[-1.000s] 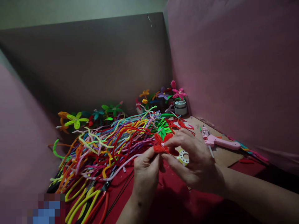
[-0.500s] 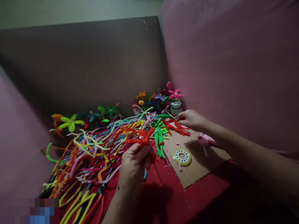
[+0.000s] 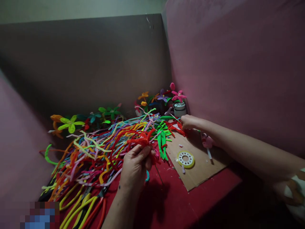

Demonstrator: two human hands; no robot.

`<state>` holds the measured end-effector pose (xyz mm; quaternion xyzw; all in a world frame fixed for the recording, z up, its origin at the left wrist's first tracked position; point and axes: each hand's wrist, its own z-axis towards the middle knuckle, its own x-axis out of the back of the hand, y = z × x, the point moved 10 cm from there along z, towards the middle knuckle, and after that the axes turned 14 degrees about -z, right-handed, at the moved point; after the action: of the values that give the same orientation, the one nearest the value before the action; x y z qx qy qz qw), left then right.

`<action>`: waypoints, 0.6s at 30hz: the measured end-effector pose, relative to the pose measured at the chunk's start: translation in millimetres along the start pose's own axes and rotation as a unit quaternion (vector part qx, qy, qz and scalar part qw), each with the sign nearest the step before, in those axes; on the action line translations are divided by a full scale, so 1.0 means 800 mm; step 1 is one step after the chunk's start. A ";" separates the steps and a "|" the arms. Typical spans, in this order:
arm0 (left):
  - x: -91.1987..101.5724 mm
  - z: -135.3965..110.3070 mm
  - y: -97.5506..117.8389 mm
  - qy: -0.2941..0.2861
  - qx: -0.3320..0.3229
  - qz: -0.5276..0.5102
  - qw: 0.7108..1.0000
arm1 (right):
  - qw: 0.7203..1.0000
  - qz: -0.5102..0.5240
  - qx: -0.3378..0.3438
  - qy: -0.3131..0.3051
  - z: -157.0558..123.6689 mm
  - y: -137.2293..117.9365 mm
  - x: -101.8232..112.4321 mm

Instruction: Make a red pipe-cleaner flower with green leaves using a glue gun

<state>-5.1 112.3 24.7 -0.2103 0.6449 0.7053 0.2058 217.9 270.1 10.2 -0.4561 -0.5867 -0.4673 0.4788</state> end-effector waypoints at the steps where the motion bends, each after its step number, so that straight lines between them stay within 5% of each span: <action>1: 0.001 0.000 0.000 0.001 -0.001 0.002 1.000 | 1.000 0.000 -0.002 -0.011 0.004 -0.001 -0.007; 7: 0.002 0.002 -0.001 -0.003 -0.002 0.022 1.000 | 0.999 0.029 -0.035 -0.023 0.014 0.007 -0.024; 13: -0.002 0.001 0.000 -0.004 -0.002 0.022 1.000 | 0.990 0.130 -0.051 0.015 0.010 0.027 0.000; 18: -0.003 0.001 -0.001 0.004 0.003 0.002 1.000 | 0.957 0.290 0.004 0.018 -0.015 0.016 0.014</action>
<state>-2.5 113.3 25.7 -0.2109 0.6483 0.7031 0.2022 230.8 260.8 24.0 -0.5962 -0.4227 -0.3144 0.6058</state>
